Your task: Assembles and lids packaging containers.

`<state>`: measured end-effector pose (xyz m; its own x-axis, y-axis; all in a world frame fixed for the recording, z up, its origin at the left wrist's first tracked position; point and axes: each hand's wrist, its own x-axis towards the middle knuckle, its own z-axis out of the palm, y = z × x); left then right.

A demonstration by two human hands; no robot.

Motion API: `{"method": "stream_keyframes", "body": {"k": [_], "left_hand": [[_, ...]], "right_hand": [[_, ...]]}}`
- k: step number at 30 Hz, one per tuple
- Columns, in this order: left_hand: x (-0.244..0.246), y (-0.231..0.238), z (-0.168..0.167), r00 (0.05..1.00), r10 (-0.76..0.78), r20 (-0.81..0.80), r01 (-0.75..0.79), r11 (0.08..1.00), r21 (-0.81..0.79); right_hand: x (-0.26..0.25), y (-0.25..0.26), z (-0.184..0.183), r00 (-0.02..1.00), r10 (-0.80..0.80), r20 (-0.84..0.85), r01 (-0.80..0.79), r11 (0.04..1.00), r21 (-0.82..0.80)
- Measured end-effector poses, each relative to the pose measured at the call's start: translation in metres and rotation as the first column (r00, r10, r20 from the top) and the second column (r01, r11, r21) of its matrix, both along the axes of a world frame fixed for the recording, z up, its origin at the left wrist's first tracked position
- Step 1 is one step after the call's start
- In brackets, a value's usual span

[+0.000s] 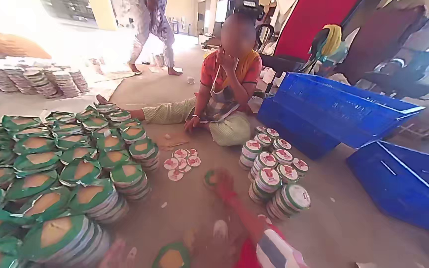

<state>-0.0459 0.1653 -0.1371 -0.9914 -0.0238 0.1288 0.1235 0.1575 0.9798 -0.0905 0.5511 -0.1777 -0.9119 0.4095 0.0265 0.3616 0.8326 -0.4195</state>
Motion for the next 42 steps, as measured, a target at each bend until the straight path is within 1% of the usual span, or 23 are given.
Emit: {"method": "stream_keyframes", "body": {"k": [2, 3, 4, 5, 6, 7, 8, 9, 10, 11, 12, 13, 16, 25, 27, 29, 31, 32, 33, 35, 37, 38, 42], "left_hand": [[0.001, 0.000, 0.012, 0.998, 0.019, 0.058, -0.025, 0.994, 0.104], [0.002, 0.002, 0.021, 0.991, 0.025, 0.133, -0.054, 0.973, 0.223], [0.002, 0.003, 0.030, 0.974, 0.011, 0.227, -0.102, 0.915, 0.390], [0.002, 0.004, 0.039, 0.946, -0.031, 0.324, -0.171, 0.799, 0.577], [0.000, 0.002, 0.044, 0.915, -0.119, 0.385, -0.231, 0.630, 0.742], [-0.001, -0.001, 0.042, 0.895, -0.249, 0.371, -0.242, 0.427, 0.871], [-0.001, -0.004, 0.035, 0.882, -0.339, 0.327, -0.247, 0.257, 0.934], [0.000, -0.004, 0.030, 0.875, -0.344, 0.341, -0.265, 0.251, 0.931], [0.002, -0.001, 0.029, 0.861, -0.288, 0.420, -0.308, 0.361, 0.880], [0.003, 0.003, 0.028, 0.839, -0.212, 0.501, -0.366, 0.463, 0.808], [0.005, 0.007, 0.026, 0.810, -0.151, 0.567, -0.417, 0.531, 0.738], [0.007, 0.011, 0.024, 0.785, -0.112, 0.609, -0.452, 0.568, 0.688], [0.013, 0.018, 0.022, 0.754, -0.064, 0.653, -0.484, 0.618, 0.620], [0.017, 0.021, 0.039, 0.731, -0.068, 0.679, -0.543, 0.544, 0.640], [0.018, 0.023, 0.040, 0.746, -0.063, 0.663, -0.507, 0.591, 0.627], [0.020, 0.021, 0.036, 0.794, -0.058, 0.605, -0.381, 0.729, 0.569], [0.024, 0.011, 0.022, 0.880, -0.148, 0.451, -0.063, 0.906, 0.419], [0.024, 0.004, 0.012, 0.912, -0.217, 0.349, 0.127, 0.957, 0.262], [0.021, -0.002, 0.005, 0.916, -0.284, 0.282, 0.279, 0.959, 0.057], [0.022, -0.006, -0.002, 0.891, -0.351, 0.287, 0.435, 0.840, -0.323], [0.028, -0.003, -0.006, 0.861, -0.334, 0.385, 0.502, 0.684, -0.529], [0.030, -0.001, -0.011, 0.860, -0.316, 0.400, 0.503, 0.656, -0.563], [0.045, 0.007, -0.039, 0.930, -0.250, 0.268, 0.365, 0.686, -0.630]], "right_hand": [[0.009, -0.003, 0.016, 0.924, -0.225, -0.310, 0.080, 0.905, -0.418], [0.021, -0.011, 0.031, 0.877, -0.345, -0.335, 0.021, 0.724, -0.690], [0.035, -0.021, 0.049, 0.840, -0.471, -0.270, -0.034, 0.451, -0.892], [0.050, -0.030, 0.065, 0.811, -0.564, -0.156, -0.076, 0.164, -0.984], [0.067, -0.035, 0.075, 0.805, -0.590, -0.064, -0.103, -0.032, -0.994], [0.086, -0.040, 0.076, 0.833, -0.552, -0.029, -0.093, -0.087, -0.992], [0.106, -0.045, 0.071, 0.886, -0.462, -0.049, -0.047, 0.016, -0.999], [0.123, -0.050, 0.061, 0.945, -0.321, -0.063, 0.019, 0.248, -0.969], [0.138, -0.056, 0.053, 0.989, -0.148, -0.005, 0.078, 0.545, -0.835], [0.148, -0.063, 0.047, 0.990, 0.014, 0.140, 0.073, 0.798, -0.598], [0.156, -0.072, 0.044, 0.940, 0.111, 0.323, 0.008, 0.938, -0.346], [0.164, -0.084, 0.046, 0.886, 0.145, 0.440, -0.072, 0.981, -0.178], [0.178, -0.109, 0.044, 0.799, 0.172, 0.576, -0.218, 0.976, 0.011], [0.174, -0.123, 0.032, 0.746, 0.122, 0.655, -0.189, 0.981, 0.033], [0.172, -0.123, 0.030, 0.739, 0.116, 0.664, -0.192, 0.980, 0.044], [0.170, -0.123, 0.029, 0.743, 0.134, 0.656, -0.209, 0.977, 0.036], [0.173, -0.122, 0.028, 0.790, 0.191, 0.582, -0.237, 0.972, 0.003], [0.174, -0.123, 0.029, 0.829, 0.214, 0.517, -0.244, 0.970, -0.011], [0.175, -0.123, 0.030, 0.870, 0.229, 0.436, -0.243, 0.970, -0.024], [0.177, -0.127, 0.032, 0.935, 0.246, 0.257, -0.248, 0.969, -0.025], [0.175, -0.136, 0.033, 0.947, 0.303, 0.103, -0.303, 0.953, -0.024], [0.171, -0.143, 0.036, 0.938, 0.339, 0.076, -0.339, 0.941, -0.018], [0.136, -0.167, 0.042, 0.888, 0.453, 0.078, -0.457, 0.888, 0.047]]}}
